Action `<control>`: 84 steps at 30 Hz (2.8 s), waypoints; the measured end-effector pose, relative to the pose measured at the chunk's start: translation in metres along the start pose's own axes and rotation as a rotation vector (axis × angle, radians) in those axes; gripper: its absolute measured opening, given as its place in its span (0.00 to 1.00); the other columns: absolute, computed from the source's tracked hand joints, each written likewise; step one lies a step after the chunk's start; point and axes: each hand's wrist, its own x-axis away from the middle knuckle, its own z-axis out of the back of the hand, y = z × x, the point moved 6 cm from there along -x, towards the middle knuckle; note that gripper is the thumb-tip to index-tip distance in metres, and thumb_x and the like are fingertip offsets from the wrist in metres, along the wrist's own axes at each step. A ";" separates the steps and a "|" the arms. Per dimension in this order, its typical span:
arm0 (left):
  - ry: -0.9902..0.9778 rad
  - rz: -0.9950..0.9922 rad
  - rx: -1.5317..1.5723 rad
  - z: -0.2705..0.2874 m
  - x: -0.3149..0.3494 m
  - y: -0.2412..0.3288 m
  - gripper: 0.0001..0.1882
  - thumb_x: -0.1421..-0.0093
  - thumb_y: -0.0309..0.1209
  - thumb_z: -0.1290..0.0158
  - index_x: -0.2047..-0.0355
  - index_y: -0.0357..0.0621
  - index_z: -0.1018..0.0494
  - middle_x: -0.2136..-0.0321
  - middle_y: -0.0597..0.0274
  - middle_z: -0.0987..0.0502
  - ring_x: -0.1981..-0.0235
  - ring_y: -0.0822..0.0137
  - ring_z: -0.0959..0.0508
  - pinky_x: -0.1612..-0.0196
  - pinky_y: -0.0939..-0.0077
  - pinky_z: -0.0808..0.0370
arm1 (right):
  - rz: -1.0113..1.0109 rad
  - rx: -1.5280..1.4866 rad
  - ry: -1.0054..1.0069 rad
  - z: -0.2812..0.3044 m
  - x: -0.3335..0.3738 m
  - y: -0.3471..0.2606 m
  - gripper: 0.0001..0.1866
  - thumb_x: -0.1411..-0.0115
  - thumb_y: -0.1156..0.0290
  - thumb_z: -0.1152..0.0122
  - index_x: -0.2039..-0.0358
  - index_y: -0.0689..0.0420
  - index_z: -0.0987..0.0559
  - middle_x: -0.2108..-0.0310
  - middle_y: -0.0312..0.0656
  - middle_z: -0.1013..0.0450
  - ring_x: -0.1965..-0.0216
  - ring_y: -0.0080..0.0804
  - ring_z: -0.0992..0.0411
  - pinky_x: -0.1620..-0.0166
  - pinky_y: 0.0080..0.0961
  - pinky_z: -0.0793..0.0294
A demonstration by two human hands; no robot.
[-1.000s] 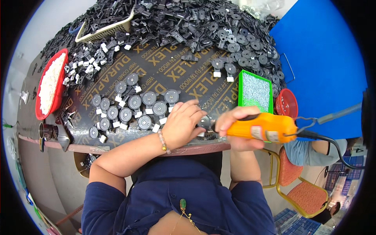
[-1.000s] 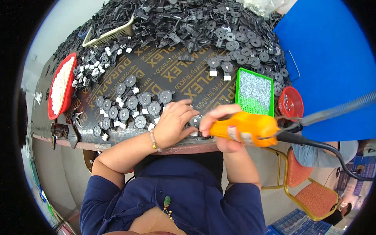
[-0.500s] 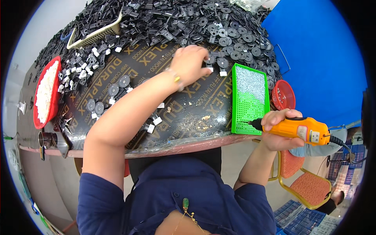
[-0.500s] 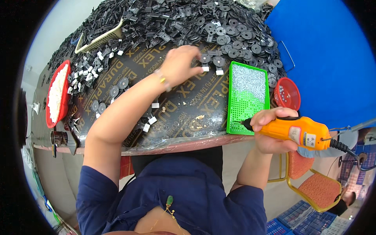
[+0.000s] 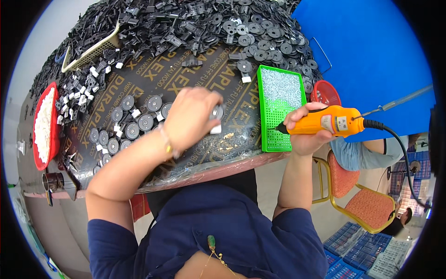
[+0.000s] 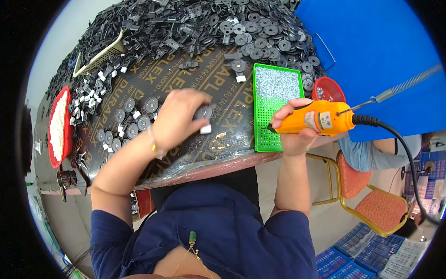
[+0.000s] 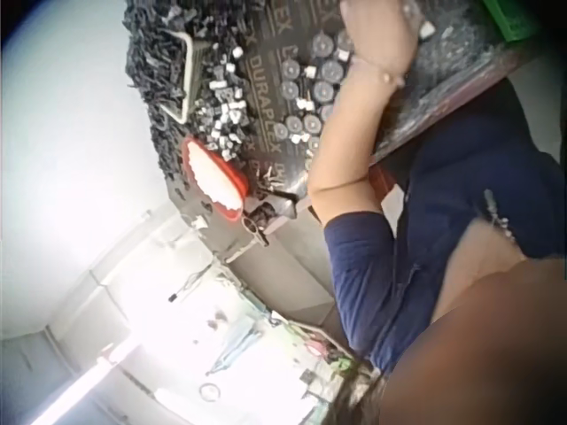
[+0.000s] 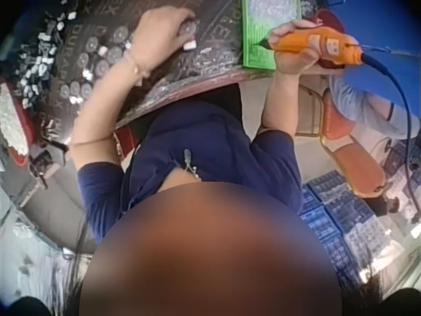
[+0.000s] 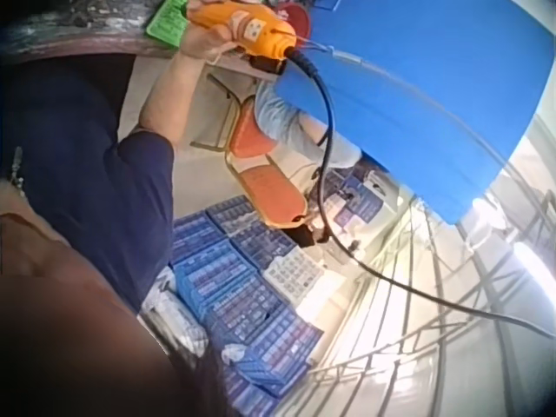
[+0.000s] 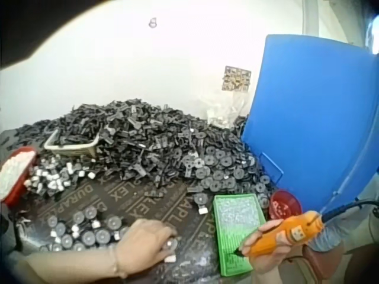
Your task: Assembling small electronic speakers by connecting wires using a handheld electric tool at a factory workbench.
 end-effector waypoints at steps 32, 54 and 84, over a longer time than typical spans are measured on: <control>0.131 0.096 0.081 -0.026 0.070 -0.002 0.25 0.56 0.37 0.33 0.56 0.46 0.24 0.60 0.62 0.24 0.50 0.62 0.28 0.46 0.59 0.40 | -0.052 -0.325 -0.279 -0.127 0.011 0.014 0.48 0.56 0.27 0.39 0.56 0.62 0.33 0.73 0.46 0.26 0.77 0.31 0.27 0.69 0.27 0.23; 0.237 0.112 0.143 -0.016 0.066 0.001 0.24 0.56 0.38 0.32 0.57 0.49 0.23 0.61 0.67 0.23 0.46 0.62 0.30 0.46 0.58 0.41 | 0.072 -0.335 -0.373 -0.132 0.008 0.010 0.46 0.51 0.22 0.51 0.56 0.57 0.35 0.73 0.44 0.27 0.80 0.29 0.28 0.74 0.27 0.25; 0.315 0.047 0.203 -0.008 0.068 0.001 0.24 0.54 0.22 0.38 0.55 0.50 0.27 0.72 0.76 0.24 0.61 0.69 0.25 0.54 0.65 0.40 | 0.210 -0.434 -0.375 -0.139 0.010 -0.014 0.44 0.47 0.26 0.51 0.53 0.59 0.34 0.71 0.46 0.28 0.82 0.31 0.30 0.77 0.28 0.27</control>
